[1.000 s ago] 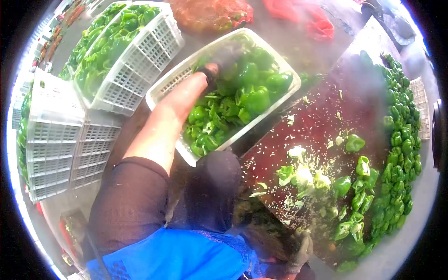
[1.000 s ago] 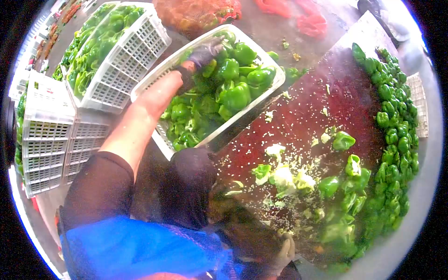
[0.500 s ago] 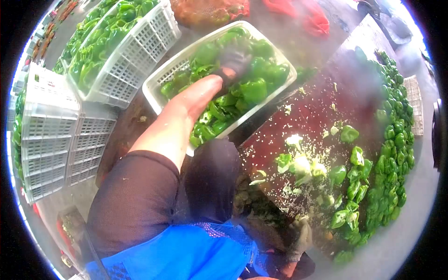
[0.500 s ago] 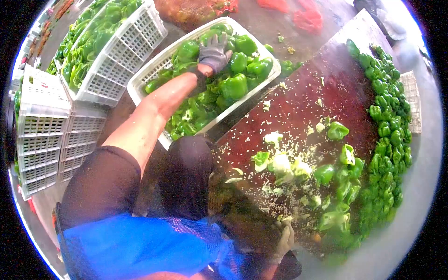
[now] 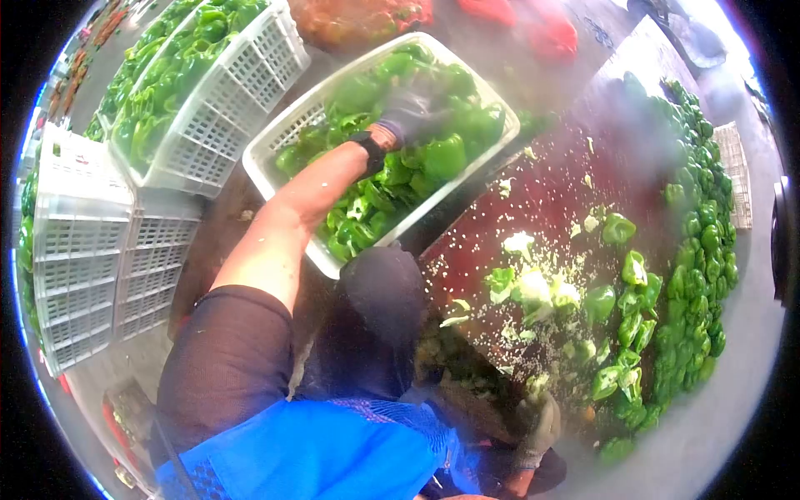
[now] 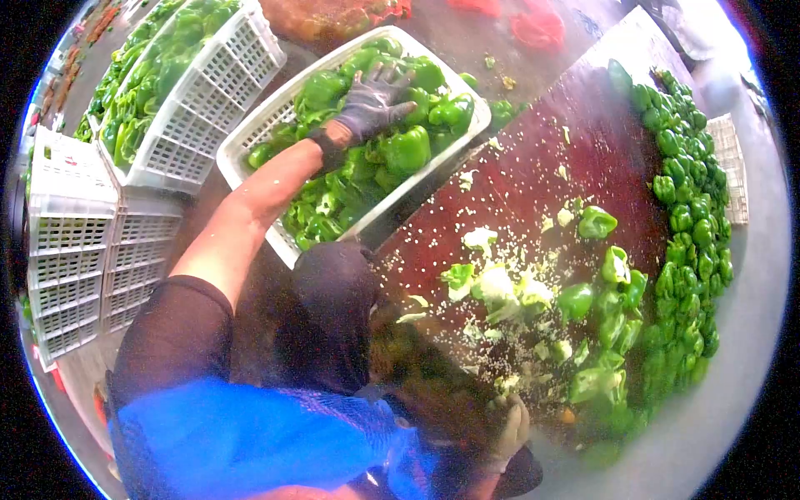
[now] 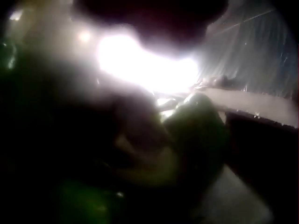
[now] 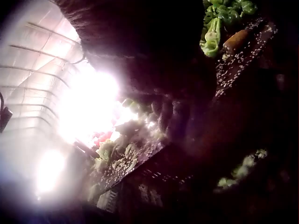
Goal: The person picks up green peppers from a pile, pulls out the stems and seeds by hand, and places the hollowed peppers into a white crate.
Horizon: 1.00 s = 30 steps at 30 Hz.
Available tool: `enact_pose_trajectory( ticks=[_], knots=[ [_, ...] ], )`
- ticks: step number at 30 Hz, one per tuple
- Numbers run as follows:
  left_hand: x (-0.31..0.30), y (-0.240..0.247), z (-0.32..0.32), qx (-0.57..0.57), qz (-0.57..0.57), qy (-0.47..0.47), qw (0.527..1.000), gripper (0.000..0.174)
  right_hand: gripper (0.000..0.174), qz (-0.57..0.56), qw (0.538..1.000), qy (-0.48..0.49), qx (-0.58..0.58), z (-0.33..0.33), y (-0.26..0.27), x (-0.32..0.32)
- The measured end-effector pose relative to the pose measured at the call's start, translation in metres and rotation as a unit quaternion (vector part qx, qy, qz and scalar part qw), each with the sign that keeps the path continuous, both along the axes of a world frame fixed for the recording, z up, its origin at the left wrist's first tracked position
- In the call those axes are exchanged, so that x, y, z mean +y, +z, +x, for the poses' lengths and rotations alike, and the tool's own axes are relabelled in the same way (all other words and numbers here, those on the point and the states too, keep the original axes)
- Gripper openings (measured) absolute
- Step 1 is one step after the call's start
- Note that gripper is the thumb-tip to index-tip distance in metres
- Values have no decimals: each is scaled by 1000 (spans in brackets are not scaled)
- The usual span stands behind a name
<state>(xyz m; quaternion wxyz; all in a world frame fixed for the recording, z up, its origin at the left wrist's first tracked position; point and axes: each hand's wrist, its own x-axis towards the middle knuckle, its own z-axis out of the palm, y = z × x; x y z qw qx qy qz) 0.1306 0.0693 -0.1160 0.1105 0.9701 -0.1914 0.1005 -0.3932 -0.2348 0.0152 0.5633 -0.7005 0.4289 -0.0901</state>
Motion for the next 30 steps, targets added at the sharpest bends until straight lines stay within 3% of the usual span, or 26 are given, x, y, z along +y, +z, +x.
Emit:
enact_pose_trajectory(
  ticks=[3, 7, 11, 12, 13, 15, 17, 18, 21, 24, 30],
  knots=[
    [-19, -19, -4, -65, 52, 19, 996, 83, 38, 24, 1000, 1, 6, -6, 0, -8],
    [-36, 1, -3, 10, 100, 62, 993, 78, 36, 103, 993, -29, -42, -2, -12, -6],
    [-35, 68, -21, 190, 94, 41, 976, 78, 34, 88, 995, 9, -54, -8, -14, 1],
    [-30, 45, -20, 136, -1, 55, 989, 77, 34, 72, 995, 24, -61, -12, -12, 0],
    [-23, 71, -38, 180, -28, 35, 983, 81, 34, 83, 995, 2, -56, -23, -13, -6],
    [-17, 39, -55, 27, -63, -7, 998, 86, 35, 112, 992, -35, -50, -46, -23, -20],
    [-18, 0, -71, -44, 16, -38, 998, 88, 34, 82, 993, -80, -29, -40, -4, -4],
    [-20, 9, -83, -33, 49, -37, 998, 85, 33, 62, 993, -99, -17, -37, 4, -1],
    [-30, -13, -59, -20, -62, -65, 996, 81, 34, 41, 997, -56, -26, -39, -4, -10],
    [-37, -26, -44, -20, -29, -59, 998, 80, 35, 48, 997, -37, -56, -30, 2, -9],
    [-32, 3, -45, 70, 10, -59, 996, 73, 34, 81, 994, -40, -65, -28, -8, -2]
  ],
)
